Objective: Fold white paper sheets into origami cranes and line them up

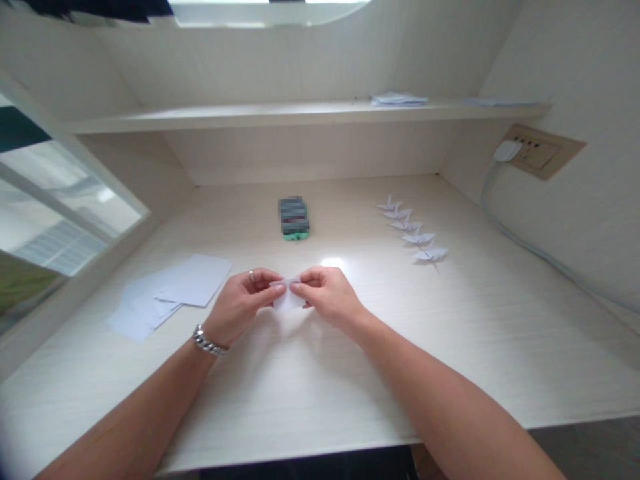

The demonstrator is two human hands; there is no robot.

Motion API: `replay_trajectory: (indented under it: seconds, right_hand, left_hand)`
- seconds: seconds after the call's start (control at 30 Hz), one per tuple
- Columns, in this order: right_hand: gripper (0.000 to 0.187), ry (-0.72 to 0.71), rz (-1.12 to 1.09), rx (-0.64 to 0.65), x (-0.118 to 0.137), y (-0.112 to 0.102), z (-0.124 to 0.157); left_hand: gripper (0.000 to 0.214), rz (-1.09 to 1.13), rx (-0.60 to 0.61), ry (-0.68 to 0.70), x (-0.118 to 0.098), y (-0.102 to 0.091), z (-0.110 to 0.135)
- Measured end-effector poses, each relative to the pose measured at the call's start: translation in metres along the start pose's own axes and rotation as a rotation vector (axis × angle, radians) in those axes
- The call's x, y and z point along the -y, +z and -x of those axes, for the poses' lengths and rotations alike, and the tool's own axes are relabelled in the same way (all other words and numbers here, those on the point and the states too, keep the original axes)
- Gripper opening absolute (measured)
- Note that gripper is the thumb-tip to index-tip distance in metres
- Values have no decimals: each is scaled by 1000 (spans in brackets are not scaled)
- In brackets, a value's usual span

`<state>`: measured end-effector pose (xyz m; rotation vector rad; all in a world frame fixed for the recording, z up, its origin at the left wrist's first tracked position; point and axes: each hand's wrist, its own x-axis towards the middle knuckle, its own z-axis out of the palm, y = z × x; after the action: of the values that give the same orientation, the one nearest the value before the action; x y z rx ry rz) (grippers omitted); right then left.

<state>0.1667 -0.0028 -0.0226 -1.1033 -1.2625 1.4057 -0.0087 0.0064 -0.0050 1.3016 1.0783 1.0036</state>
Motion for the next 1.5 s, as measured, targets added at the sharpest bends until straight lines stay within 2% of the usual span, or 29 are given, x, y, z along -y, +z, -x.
replay_trajectory:
  seconds: [0.13, 0.37, 0.63, 0.8, 0.97, 1.27, 1.5]
  right_hand:
    - [22, 3, -23, 29, 1, -1, 2]
    - [22, 24, -189, 7, 5, 3, 4]
    - [15, -14, -194, 14, 8, 4, 6]
    - [21, 84, -237, 131, 13, -1, 7]
    - [27, 128, -156, 104, 12, 1, 6]
    - [24, -11, 11, 132, 6, -3, 5]
    - [17, -117, 82, 93, 2, -6, 4]
  left_hand:
    - [15, -26, 55, 29, -6, -1, 2]
    - [8, 58, 50, 0, -5, -6, 2]
    - [3, -22, 53, 102, -9, -9, 3]
    - [2, -159, 40, 179, -13, -8, 5]
    - [3, -195, 89, 188, -8, -7, 6]
    - [6, -113, 108, 125, -8, -9, 4]
    - [13, -8, 127, 88, -7, -10, 2]
